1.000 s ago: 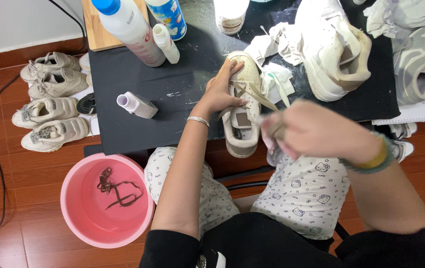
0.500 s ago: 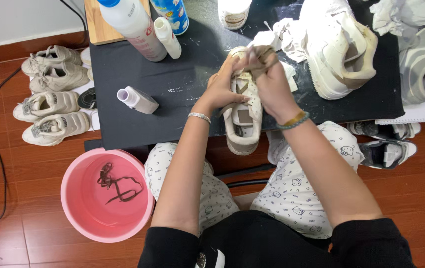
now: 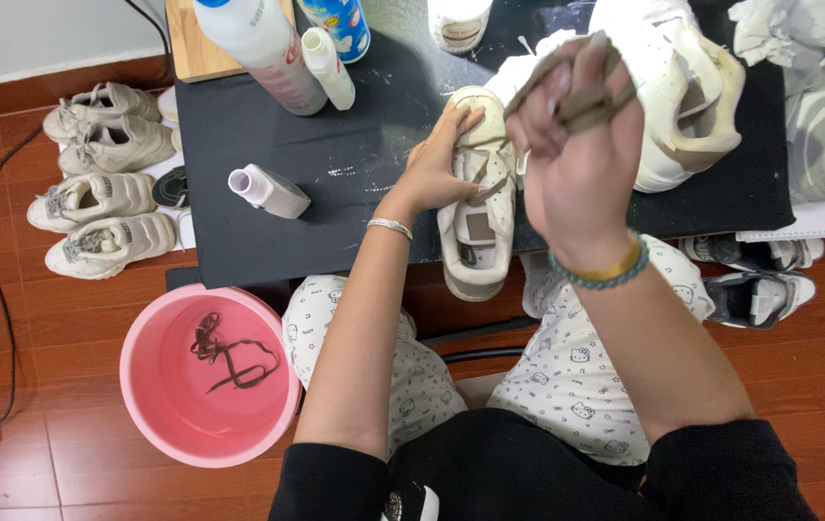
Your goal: The person removes the laces from a white sneaker, places them in a pink basin, and then uses a toothbrush to scrub the shoe's surface. The person then re-laces the shoe.
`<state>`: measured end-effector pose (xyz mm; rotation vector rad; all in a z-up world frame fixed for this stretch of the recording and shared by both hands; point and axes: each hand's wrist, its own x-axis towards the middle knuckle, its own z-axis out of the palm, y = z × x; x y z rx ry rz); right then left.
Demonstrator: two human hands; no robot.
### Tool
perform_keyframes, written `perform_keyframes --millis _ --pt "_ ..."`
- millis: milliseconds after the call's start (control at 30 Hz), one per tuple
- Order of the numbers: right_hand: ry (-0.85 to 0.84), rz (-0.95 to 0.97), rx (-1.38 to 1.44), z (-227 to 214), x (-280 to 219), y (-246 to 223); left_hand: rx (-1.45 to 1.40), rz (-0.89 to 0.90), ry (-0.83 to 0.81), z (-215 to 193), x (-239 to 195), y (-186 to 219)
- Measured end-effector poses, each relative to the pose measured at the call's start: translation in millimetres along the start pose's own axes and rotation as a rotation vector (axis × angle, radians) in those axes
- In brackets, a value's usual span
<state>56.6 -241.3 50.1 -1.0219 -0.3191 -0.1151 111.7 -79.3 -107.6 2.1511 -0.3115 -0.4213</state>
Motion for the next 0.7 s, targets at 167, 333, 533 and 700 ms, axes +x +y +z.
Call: perform_keyframes --millis 167,333,533,700 --pt "-0.017 -0.075 0.047 -2.9 31.3 14.9 -0.002 0.026 0.006 3.4 -2.0 -8.3" --pt "-0.092 -0.156 0.023 -1.8 53.1 27.2 -0.005 0.068 0.004 18.6 -1.7 -23.1" --pt "-0.057 -0.106 0.01 -8.9 61.7 21.5 0.077 0.055 -0.05 24.0 -12.6 -12.4" --pt "-0.016 -0.093 0.002 -10.0 59.9 -5.1 0.135 0.108 0.002 13.7 -15.8 6.6"
